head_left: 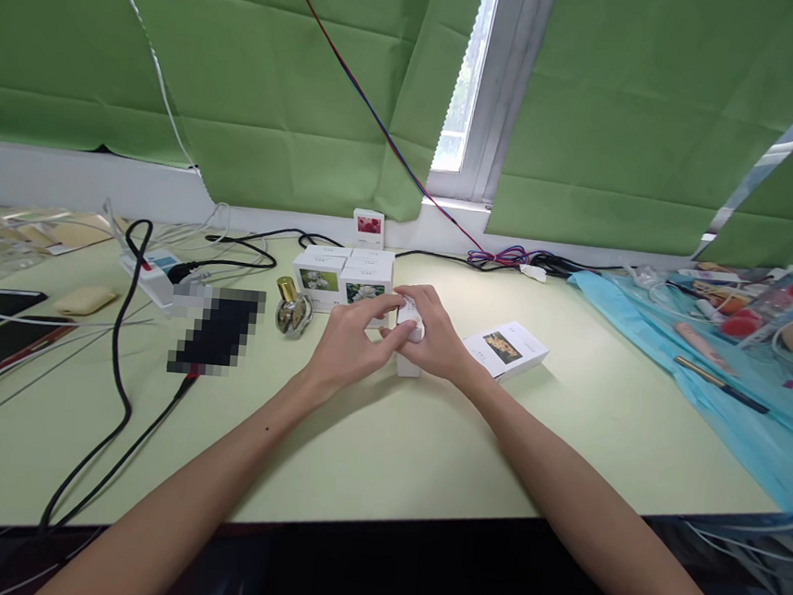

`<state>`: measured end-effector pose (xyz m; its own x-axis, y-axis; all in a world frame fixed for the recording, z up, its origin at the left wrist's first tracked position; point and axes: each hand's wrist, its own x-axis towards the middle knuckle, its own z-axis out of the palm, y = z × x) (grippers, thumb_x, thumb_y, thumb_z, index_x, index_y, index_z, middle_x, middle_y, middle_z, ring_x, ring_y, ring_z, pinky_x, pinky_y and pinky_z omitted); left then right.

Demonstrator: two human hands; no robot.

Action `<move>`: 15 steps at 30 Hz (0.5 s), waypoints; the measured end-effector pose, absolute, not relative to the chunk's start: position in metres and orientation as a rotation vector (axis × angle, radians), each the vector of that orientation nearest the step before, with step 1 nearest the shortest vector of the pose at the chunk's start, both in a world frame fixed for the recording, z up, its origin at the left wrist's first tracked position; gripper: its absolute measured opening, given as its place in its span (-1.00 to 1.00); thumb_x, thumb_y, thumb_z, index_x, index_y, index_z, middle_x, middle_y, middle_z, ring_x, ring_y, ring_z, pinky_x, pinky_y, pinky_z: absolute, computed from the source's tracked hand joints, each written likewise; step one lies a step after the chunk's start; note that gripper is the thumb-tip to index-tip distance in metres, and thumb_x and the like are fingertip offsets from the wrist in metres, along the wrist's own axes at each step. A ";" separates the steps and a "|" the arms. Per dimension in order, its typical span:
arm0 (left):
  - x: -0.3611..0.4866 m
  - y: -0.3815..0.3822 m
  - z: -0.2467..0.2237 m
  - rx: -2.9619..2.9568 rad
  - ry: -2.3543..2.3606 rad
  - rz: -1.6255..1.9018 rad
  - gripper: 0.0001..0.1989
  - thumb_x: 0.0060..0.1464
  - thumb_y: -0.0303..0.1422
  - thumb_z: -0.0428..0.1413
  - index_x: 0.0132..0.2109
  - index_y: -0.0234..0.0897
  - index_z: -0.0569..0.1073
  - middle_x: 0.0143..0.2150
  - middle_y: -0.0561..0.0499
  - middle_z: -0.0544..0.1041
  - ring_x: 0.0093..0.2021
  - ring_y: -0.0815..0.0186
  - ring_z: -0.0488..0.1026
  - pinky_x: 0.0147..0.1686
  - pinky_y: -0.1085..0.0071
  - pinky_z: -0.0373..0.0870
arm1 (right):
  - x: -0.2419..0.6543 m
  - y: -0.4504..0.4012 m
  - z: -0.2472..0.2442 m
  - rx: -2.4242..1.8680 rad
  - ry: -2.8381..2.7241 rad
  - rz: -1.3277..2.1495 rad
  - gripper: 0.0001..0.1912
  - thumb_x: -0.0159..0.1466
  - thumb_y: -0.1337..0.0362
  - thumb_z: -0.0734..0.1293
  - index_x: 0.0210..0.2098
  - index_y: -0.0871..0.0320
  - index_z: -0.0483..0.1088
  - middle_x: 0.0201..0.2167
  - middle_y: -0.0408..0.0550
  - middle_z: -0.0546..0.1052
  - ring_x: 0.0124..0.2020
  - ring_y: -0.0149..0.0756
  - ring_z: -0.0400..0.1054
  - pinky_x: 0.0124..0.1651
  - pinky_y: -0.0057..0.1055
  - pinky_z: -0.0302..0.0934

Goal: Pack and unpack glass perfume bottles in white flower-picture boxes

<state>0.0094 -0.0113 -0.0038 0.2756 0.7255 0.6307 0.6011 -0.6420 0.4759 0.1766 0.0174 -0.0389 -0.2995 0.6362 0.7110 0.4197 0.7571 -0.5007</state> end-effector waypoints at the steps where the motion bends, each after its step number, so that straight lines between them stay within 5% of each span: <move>1: 0.009 -0.011 -0.004 2.391 1.250 1.307 -0.74 0.21 -0.18 0.16 -0.03 -0.15 0.58 -0.09 0.08 0.70 -0.14 0.22 0.64 -0.09 0.31 0.56 | 0.177 0.017 -0.039 -0.805 -1.938 0.271 -0.48 0.28 0.13 0.42 0.17 0.07 0.26 0.08 0.15 0.38 0.15 -0.03 0.34 0.20 0.03 0.35; 15: 0.009 -0.011 -0.004 2.405 1.233 1.298 -0.75 0.22 -0.22 0.16 -0.02 -0.16 0.58 -0.06 0.07 0.69 -0.14 0.23 0.63 -0.08 0.35 0.54 | 0.176 0.017 -0.038 -0.795 -1.929 0.286 -0.47 0.25 0.20 0.44 0.15 0.10 0.26 0.06 0.14 0.38 0.15 -0.04 0.33 0.20 -0.01 0.34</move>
<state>0.0086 -0.0108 -0.0037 0.2907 0.7182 0.6322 0.5947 -0.6533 0.4686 0.1758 0.0168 -0.0384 -0.2949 0.6387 0.7107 0.4054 0.7571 -0.5122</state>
